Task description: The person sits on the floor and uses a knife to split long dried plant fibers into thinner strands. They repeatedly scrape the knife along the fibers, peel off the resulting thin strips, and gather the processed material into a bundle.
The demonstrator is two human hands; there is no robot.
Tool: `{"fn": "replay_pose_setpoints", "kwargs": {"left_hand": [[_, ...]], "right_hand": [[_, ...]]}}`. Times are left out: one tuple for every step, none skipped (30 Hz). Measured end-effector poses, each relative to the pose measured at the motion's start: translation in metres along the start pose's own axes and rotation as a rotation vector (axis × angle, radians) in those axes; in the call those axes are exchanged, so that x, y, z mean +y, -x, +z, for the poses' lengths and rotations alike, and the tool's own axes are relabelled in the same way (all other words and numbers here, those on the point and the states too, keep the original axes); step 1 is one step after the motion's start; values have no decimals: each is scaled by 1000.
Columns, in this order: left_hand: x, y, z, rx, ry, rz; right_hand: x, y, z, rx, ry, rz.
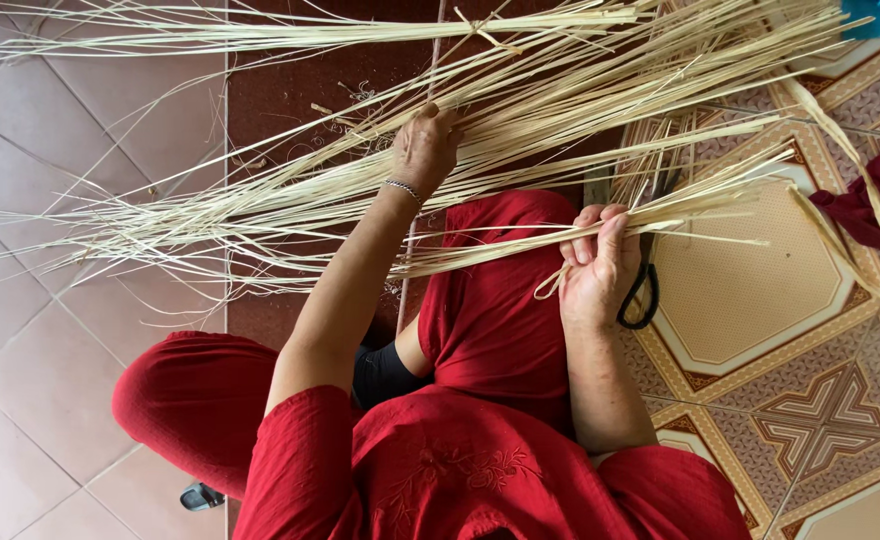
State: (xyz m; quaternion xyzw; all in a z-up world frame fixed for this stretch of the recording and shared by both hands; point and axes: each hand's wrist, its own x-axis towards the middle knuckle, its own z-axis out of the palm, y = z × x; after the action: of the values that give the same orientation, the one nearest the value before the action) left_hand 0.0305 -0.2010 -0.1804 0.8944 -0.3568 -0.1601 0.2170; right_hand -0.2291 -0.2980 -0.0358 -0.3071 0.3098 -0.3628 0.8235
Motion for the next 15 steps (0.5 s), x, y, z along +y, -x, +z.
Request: {"fn": "replay_pose_setpoints", "kwargs": {"left_hand": [[1,-5,0,-41,36,-57],[2,-7,-1,-81,72,-116],[1,-8,-3,-119,46,-122],[-1,-10,-6,-157,20,-128],[-4,-11,-8,-194,-6,-134],[-5,-12,-9,-141,-3,-75],[-6,-12,-9,-87,1,-16],[-7,-12,-9,-38,6,46],[-9,-12,-9,-40,73,33],[-11,-7,-11,-45,141,17],[-13,-4,-13,-50,209,2],[-15,-1,-15,-31,266,8],[-15,2,-18,-13,323,15],[-15,1,-22,10,379,23],[-15,4,-28,-11,436,0]], "right_hand": [[-1,0,0,2,10,-3],[-1,0,0,3,19,-5],[0,1,0,4,28,-6],[0,1,0,1,23,-2],[-1,1,1,-2,17,1],[-1,1,1,-5,11,2],[-2,0,1,-4,5,8],[-2,1,1,1,0,14],[-3,1,1,6,-4,19],[-3,1,0,8,-5,22],[-2,0,0,10,-6,25],[-2,0,-1,11,-7,30],[-2,2,-2,17,-10,34],[-2,1,-1,19,-15,36],[-2,0,-1,21,-19,37]]}}
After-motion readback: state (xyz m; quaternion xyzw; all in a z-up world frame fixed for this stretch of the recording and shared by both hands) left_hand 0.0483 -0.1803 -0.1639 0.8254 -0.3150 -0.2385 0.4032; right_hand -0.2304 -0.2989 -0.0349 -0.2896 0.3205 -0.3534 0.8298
